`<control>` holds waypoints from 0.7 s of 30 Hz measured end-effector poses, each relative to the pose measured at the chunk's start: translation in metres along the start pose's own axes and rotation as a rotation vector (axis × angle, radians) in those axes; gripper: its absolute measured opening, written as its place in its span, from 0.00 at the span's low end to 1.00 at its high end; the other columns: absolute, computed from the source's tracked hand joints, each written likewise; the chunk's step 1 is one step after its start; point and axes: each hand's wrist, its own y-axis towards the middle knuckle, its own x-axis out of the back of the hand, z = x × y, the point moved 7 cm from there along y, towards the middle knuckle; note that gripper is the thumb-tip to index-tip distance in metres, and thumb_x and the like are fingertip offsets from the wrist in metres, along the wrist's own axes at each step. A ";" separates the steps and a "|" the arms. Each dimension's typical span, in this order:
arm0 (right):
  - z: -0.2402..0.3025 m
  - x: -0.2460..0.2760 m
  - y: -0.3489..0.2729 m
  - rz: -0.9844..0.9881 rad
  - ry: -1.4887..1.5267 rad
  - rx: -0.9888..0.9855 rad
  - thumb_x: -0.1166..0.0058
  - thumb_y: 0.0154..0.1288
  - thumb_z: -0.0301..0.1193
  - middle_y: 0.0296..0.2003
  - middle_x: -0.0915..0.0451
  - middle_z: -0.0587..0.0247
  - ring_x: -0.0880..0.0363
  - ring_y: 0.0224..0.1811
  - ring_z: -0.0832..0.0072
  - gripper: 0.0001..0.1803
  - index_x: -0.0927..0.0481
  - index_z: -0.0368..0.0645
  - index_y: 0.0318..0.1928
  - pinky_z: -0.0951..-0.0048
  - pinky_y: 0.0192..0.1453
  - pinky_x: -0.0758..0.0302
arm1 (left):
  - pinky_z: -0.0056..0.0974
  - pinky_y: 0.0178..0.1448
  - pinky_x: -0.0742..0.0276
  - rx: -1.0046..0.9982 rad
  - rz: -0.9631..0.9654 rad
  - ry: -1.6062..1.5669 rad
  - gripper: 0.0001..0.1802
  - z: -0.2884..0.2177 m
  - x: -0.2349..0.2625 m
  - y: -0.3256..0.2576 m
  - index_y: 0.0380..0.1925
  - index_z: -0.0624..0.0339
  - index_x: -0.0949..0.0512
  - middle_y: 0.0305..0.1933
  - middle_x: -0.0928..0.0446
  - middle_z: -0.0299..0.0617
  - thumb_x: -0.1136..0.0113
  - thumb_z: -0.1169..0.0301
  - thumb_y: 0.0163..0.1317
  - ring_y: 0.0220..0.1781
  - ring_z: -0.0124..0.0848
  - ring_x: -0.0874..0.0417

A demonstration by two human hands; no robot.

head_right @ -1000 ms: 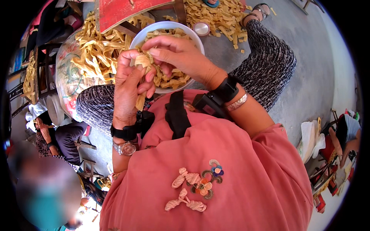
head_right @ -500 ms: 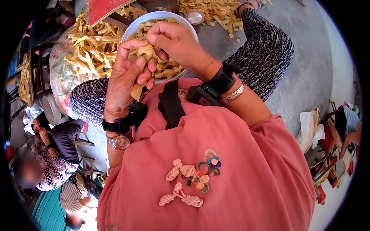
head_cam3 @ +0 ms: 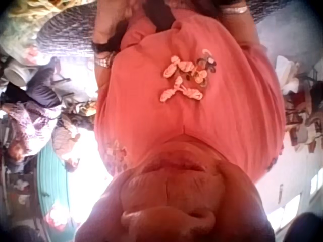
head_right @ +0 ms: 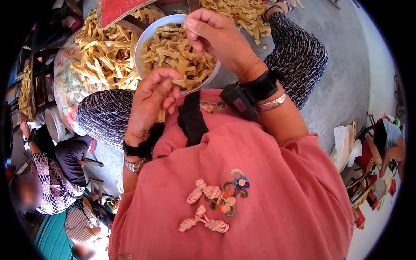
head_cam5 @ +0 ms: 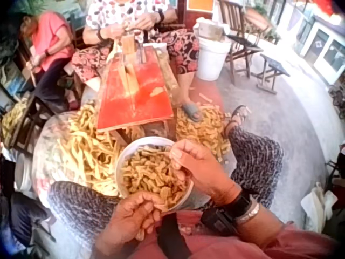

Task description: The person processes dried bean curd skins by hand. They pick up individual strips from a large pile, tear or fold them into smaller pieces, and place the finished pieces into a plastic bowl held in their lap.

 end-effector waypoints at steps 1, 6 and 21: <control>0.002 -0.003 -0.004 0.023 -0.065 -0.052 0.55 0.70 0.38 0.22 0.31 0.74 0.33 0.20 0.86 0.13 0.27 0.40 0.34 0.84 0.23 0.36 | 0.21 0.23 0.37 -0.017 -0.050 -0.050 0.10 -0.004 0.004 0.000 0.45 0.58 0.27 0.26 0.29 0.35 0.56 0.69 0.71 0.19 0.14 0.41; -0.031 -0.019 -0.026 0.223 0.068 -0.305 0.62 0.71 0.51 0.20 0.34 0.74 0.40 0.19 0.85 0.24 0.29 0.41 0.42 0.83 0.23 0.44 | 0.21 0.22 0.38 -0.052 0.011 -0.181 0.11 -0.017 0.001 0.005 0.43 0.57 0.26 0.25 0.29 0.34 0.59 0.74 0.70 0.18 0.14 0.41; -0.032 -0.021 -0.022 0.037 0.218 -0.363 0.48 0.67 0.40 0.13 0.42 0.79 0.48 0.13 0.88 0.19 0.31 0.46 0.20 0.82 0.19 0.48 | 0.18 0.20 0.46 0.053 0.047 -0.136 0.18 -0.016 -0.008 0.010 0.58 0.55 0.33 0.23 0.35 0.30 0.60 0.73 0.70 0.17 0.13 0.46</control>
